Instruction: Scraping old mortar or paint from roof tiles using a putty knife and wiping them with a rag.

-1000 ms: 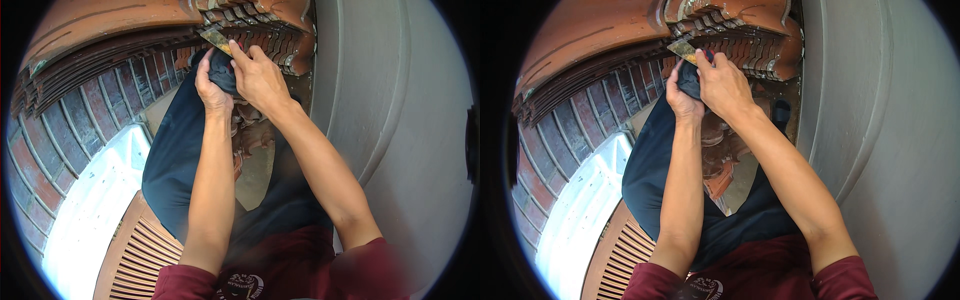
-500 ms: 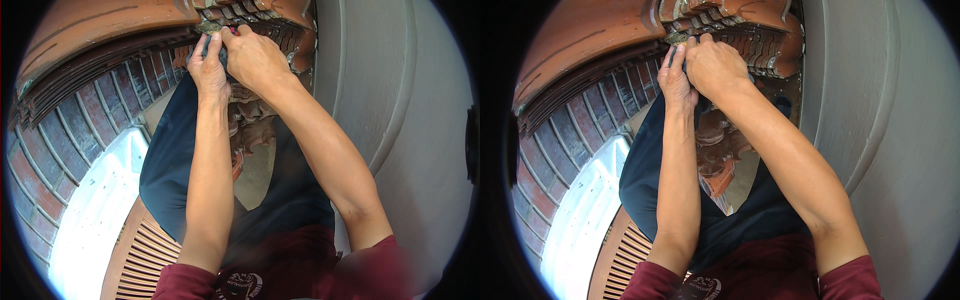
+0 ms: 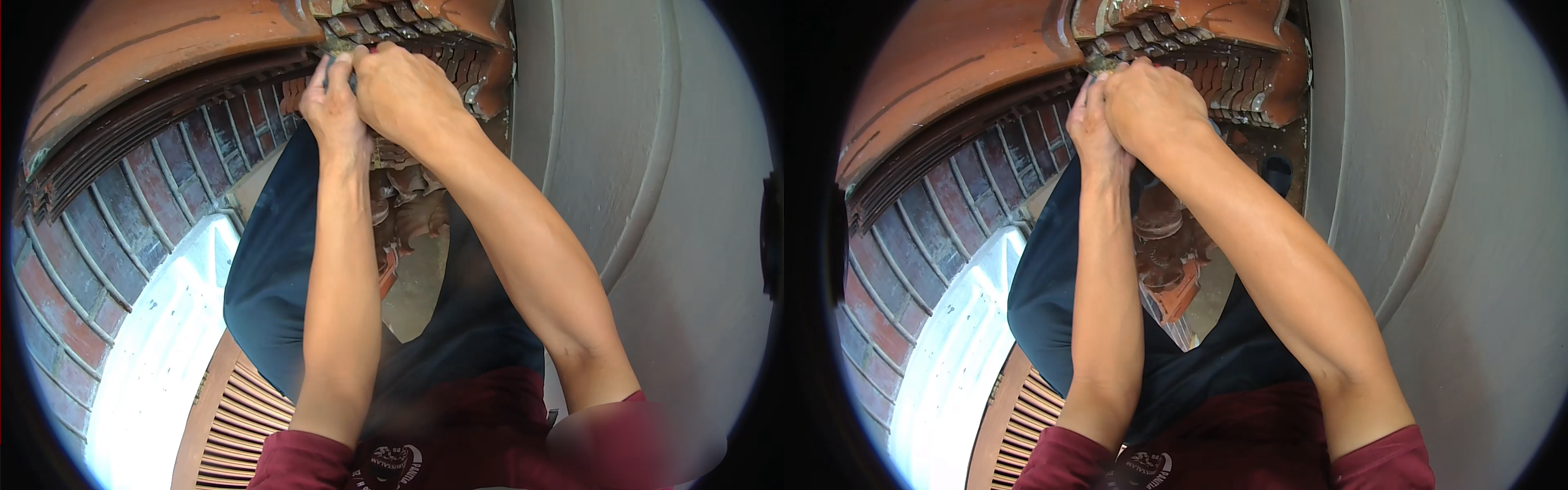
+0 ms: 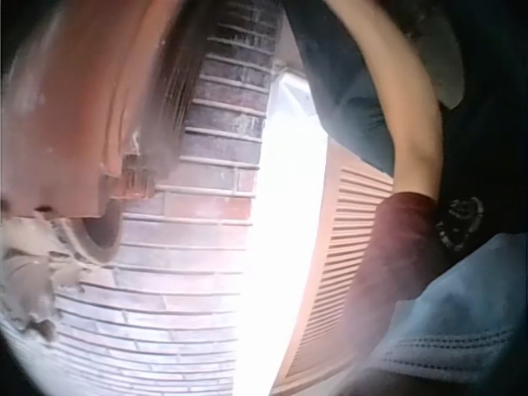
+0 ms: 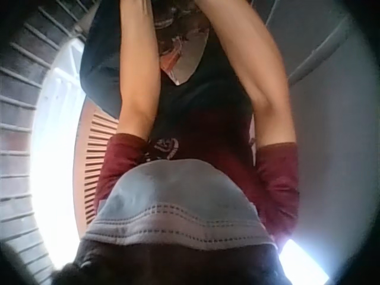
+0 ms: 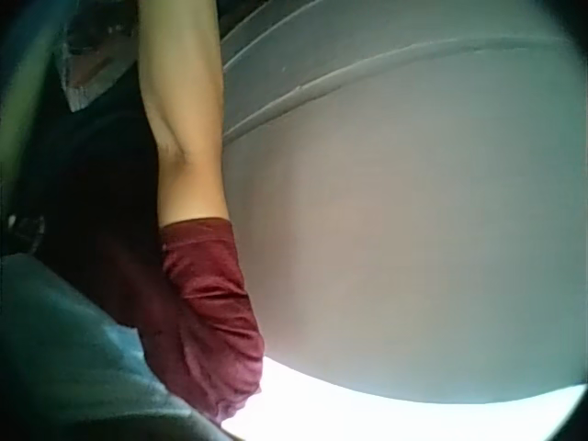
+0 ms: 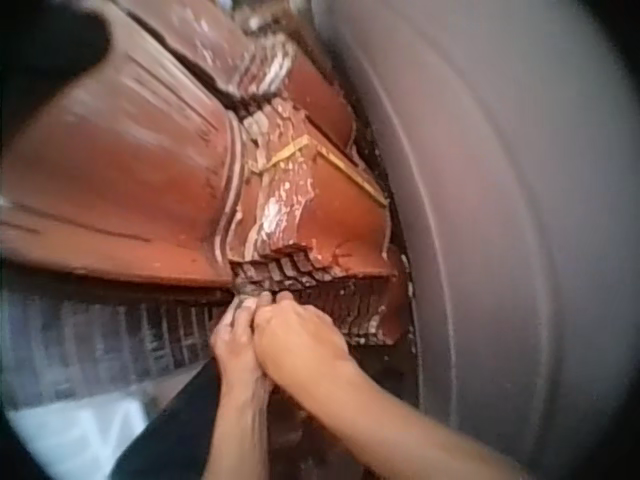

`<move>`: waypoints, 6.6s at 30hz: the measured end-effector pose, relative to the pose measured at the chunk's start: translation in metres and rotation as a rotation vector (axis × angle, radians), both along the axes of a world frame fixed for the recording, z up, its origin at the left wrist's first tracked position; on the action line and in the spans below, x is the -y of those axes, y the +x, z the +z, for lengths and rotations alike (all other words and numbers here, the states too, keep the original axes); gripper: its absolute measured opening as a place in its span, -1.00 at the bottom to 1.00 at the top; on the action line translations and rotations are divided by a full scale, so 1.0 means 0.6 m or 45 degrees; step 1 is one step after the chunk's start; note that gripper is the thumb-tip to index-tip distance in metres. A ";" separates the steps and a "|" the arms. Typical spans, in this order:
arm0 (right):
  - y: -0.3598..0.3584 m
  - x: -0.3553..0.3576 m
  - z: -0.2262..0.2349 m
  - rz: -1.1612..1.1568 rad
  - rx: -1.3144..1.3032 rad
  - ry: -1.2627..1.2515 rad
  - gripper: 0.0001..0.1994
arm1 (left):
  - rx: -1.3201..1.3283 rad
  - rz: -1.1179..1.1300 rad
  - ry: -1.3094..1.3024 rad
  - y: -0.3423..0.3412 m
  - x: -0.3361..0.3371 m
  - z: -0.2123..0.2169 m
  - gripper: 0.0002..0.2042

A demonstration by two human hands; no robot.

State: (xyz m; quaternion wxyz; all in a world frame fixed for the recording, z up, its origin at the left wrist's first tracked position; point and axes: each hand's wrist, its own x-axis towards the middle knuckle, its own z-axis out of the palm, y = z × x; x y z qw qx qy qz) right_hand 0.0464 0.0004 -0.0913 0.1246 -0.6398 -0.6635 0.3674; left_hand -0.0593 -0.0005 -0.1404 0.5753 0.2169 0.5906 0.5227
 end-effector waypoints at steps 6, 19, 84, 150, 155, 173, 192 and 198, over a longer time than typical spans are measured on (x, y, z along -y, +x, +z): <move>0.002 0.010 0.010 -0.007 0.002 -0.124 -0.69 | -0.039 -0.052 0.001 0.004 0.018 0.007 -0.46; 0.056 0.090 0.003 -0.274 -0.125 -0.144 -0.69 | -0.465 0.101 0.214 0.005 0.022 -0.012 -0.62; 0.017 0.040 -0.083 -0.189 -0.506 0.035 -0.76 | -0.654 -0.155 0.223 0.013 0.041 -0.039 -0.44; -0.060 0.048 -0.030 -1.195 -0.970 -0.524 -0.75 | -1.162 -1.427 -0.320 -0.013 -0.060 0.072 -0.31; -0.036 0.065 -0.022 -1.145 -0.875 -0.496 -0.74 | -0.993 -1.404 -0.471 0.009 -0.042 0.071 -0.32; -0.035 0.040 0.003 -1.185 -0.853 -0.622 -0.69 | -0.830 -1.350 -0.389 0.006 -0.066 0.036 -0.54; 0.009 0.152 -0.023 -1.438 -1.244 -0.411 -0.93 | -1.117 -0.817 -0.118 0.026 -0.012 0.051 -0.64; 0.049 0.212 -0.033 -1.527 -1.087 -0.445 -0.93 | -1.129 -0.572 0.086 0.064 -0.011 0.039 -0.73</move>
